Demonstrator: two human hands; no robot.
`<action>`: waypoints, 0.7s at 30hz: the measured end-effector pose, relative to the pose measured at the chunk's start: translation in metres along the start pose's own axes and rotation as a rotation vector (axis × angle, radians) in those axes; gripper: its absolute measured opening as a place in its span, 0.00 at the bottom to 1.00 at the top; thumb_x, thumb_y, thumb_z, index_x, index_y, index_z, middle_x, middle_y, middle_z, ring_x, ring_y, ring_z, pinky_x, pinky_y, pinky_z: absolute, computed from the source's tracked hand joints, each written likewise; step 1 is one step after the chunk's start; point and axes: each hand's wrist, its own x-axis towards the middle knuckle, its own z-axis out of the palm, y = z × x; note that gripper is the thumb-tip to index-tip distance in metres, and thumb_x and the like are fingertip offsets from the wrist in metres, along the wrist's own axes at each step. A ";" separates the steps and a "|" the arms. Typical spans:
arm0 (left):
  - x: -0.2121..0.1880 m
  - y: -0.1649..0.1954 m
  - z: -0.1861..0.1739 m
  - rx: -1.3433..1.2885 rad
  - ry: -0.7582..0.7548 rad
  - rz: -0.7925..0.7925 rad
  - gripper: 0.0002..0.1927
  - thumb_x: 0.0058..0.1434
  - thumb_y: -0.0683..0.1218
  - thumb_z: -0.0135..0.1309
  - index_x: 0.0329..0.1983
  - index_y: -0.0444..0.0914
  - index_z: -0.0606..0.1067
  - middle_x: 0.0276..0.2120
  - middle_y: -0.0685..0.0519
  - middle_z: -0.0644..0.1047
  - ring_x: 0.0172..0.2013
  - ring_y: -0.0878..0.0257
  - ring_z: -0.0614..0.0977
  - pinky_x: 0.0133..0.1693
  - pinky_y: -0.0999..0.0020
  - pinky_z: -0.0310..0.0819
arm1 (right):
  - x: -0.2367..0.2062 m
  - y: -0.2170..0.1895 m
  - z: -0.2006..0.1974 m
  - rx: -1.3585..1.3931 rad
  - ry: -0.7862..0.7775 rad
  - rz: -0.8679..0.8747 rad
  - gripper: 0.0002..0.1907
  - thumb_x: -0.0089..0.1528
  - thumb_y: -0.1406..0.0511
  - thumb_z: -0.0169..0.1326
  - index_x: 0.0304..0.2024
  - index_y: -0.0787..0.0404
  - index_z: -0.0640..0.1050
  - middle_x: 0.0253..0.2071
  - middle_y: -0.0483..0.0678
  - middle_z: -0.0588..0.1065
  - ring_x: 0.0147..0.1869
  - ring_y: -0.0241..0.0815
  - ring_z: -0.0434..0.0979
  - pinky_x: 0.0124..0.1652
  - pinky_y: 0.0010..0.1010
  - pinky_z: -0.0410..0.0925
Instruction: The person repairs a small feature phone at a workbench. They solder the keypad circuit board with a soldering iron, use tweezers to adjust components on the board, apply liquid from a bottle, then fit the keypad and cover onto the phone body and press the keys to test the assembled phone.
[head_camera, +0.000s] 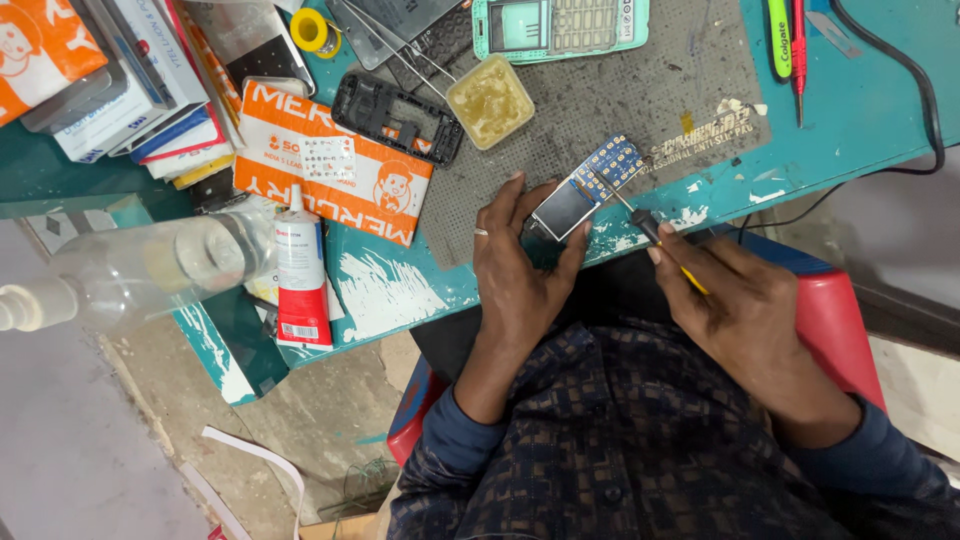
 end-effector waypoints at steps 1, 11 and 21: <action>0.000 0.000 0.000 0.003 -0.002 0.000 0.41 0.62 0.42 0.68 0.70 0.32 0.56 0.54 0.46 0.80 0.57 0.48 0.78 0.62 0.55 0.69 | 0.000 -0.001 0.000 0.005 -0.007 -0.001 0.13 0.64 0.72 0.65 0.51 0.67 0.82 0.34 0.53 0.77 0.28 0.44 0.75 0.28 0.35 0.66; 0.000 -0.001 0.000 0.009 0.002 0.011 0.41 0.61 0.41 0.68 0.70 0.33 0.56 0.54 0.46 0.80 0.57 0.48 0.78 0.61 0.55 0.69 | 0.000 -0.003 0.000 0.001 -0.065 -0.003 0.14 0.64 0.71 0.64 0.51 0.69 0.81 0.29 0.52 0.75 0.26 0.45 0.74 0.26 0.36 0.66; 0.000 -0.001 0.001 0.007 0.001 0.005 0.41 0.61 0.42 0.68 0.70 0.32 0.56 0.54 0.45 0.80 0.56 0.47 0.78 0.61 0.54 0.69 | 0.004 -0.005 -0.004 0.003 -0.070 0.032 0.13 0.65 0.71 0.62 0.52 0.70 0.80 0.35 0.55 0.78 0.27 0.45 0.77 0.27 0.34 0.67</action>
